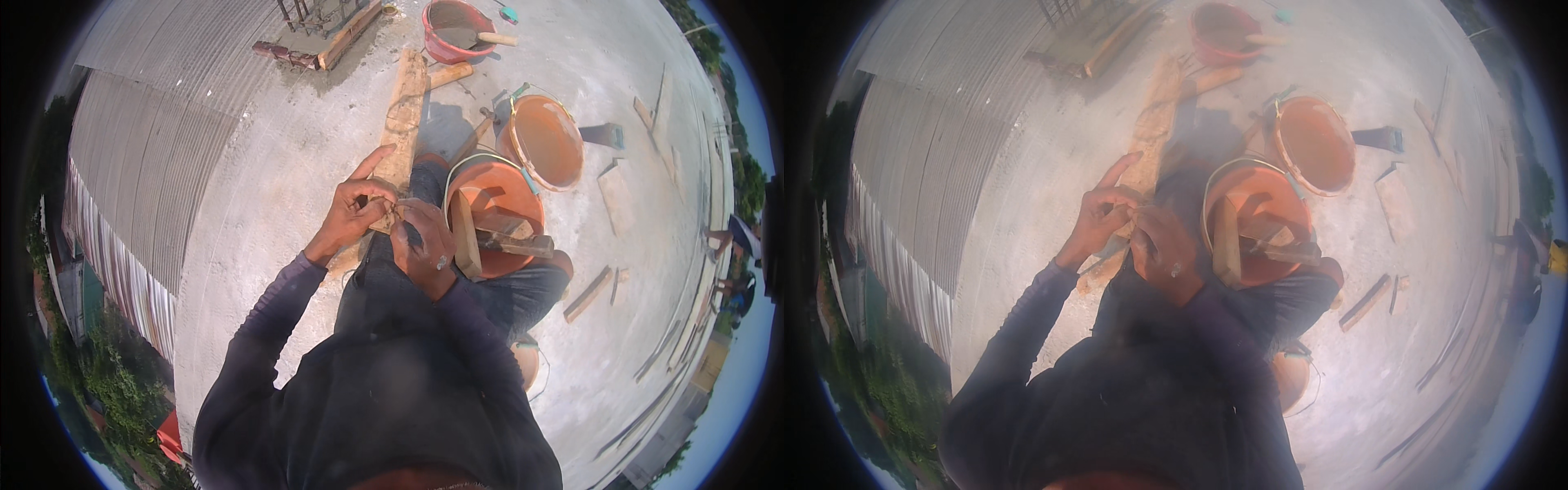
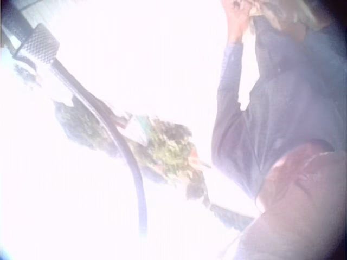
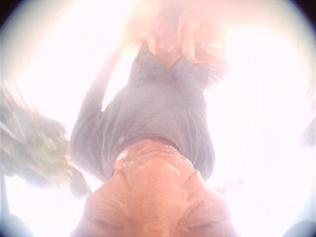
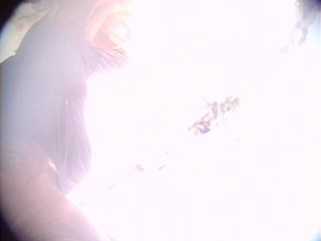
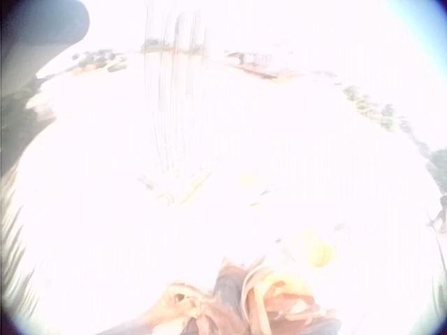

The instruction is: The person assembles a wooden frame by hammering nails into wooden planks. They pick up nails from a bucket, position the planks, and use a hammer to secure them together. The person also uses a tape measure to check dimensions during the process.

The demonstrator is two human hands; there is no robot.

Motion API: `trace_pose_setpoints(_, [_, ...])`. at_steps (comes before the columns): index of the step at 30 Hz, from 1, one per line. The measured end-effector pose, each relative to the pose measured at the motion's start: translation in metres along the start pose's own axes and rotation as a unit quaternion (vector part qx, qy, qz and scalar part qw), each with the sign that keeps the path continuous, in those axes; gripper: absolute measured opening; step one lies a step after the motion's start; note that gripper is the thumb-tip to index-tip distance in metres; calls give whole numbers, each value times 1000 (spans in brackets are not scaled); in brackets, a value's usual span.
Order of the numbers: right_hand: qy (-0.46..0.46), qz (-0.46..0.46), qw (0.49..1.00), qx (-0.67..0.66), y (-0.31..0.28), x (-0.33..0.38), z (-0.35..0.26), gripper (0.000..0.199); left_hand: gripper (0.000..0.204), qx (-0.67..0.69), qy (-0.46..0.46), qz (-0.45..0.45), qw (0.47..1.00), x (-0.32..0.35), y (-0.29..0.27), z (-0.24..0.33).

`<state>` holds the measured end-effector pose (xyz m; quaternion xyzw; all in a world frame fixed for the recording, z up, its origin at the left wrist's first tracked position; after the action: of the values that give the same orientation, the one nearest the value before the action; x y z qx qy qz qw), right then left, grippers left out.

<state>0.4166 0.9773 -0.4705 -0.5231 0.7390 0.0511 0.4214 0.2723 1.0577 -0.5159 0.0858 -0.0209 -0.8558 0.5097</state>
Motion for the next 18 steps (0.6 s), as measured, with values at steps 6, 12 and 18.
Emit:
trace_pose_setpoints(6, [0, 52, 999, 3, 1, -3, -2, 31, 16, 28, -8, 0, 1000, 8, -3, -2])
trace_pose_setpoints(12, [33, 37, 998, -30, 2, -6, -3, 26, 32, 32, -32, -40, 998, 3, -10, 6])
trace_pose_setpoints(18, [7, 49, 998, -27, 1, -22, -10, 26, 28, 14, -105, -54, 993, 4, -11, 2])
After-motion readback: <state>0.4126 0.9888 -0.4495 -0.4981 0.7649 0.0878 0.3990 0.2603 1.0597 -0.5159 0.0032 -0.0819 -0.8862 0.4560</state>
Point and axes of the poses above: each hand's wrist, its own x-axis away from the middle knuckle, its own y-axis out of the palm, z = x × y, the point moved 4 cm from there along -x, towards the middle knuckle, and after that the axes turned 3 degrees about z, right-handed, at the moved point
